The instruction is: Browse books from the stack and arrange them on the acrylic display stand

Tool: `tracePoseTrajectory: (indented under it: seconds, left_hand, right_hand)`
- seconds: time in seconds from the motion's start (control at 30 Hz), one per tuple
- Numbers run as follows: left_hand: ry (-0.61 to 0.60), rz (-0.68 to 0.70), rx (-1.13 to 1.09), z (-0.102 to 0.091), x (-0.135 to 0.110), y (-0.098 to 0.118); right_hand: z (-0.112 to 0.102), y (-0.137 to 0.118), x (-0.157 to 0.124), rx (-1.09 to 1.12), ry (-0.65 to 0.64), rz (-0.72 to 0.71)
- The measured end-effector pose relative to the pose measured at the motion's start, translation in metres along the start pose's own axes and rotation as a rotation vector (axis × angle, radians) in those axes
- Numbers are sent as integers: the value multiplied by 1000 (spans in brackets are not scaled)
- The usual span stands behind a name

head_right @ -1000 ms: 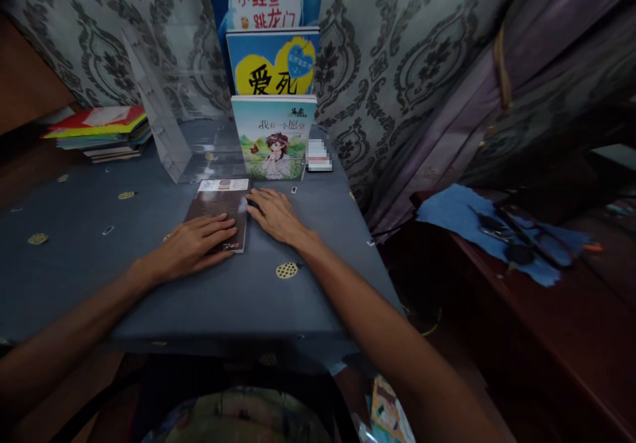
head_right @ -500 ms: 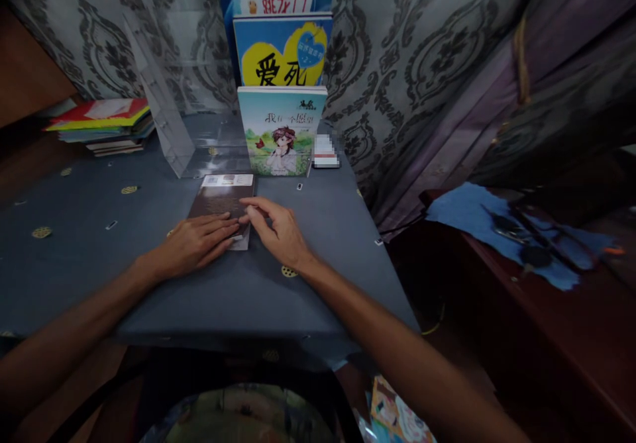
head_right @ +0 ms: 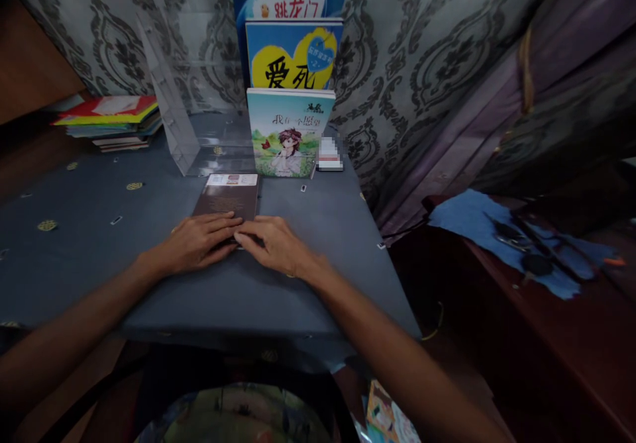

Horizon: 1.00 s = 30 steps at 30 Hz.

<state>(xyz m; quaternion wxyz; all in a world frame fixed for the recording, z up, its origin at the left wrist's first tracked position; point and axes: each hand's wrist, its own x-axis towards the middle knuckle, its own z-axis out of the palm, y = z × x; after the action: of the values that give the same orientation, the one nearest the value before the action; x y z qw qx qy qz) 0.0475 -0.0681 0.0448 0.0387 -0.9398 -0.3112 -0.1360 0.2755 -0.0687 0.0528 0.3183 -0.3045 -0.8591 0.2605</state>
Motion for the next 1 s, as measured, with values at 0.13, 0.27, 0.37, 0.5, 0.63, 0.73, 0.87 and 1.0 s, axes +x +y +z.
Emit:
tracePoseTrajectory:
  seconds: [0.13, 0.27, 0.37, 0.5, 0.63, 0.73, 0.87, 1.0]
  left_hand:
    - [41, -13, -70, -1, -2, -4]
    - [103, -94, -119, -6, -2, -8]
    - [161, -325, -45, -8, -2, -15]
    - [205, -633, 75, -5, -6, -34]
    - [147, -695, 77, 3, -11, -49]
    - [113, -663, 43, 9, -14, -53]
    - [96, -653, -1, 14, -15, -55]
    - [112, -637, -34, 17, -14, -58]
  right_hand:
    - [0, 1, 0, -61, -36, 9]
    - [1, 0, 1, -68, -37, 27]
    - [0, 0, 3, -72, -46, 22]
    - [-1, 2, 5, -42, -50, 20]
    - [1, 3, 5, -9, -26, 40]
    - [3, 3, 5, -4, -7, 44]
    - [5, 9, 5, -50, 41, 18]
    - [6, 18, 6, -94, 70, -54]
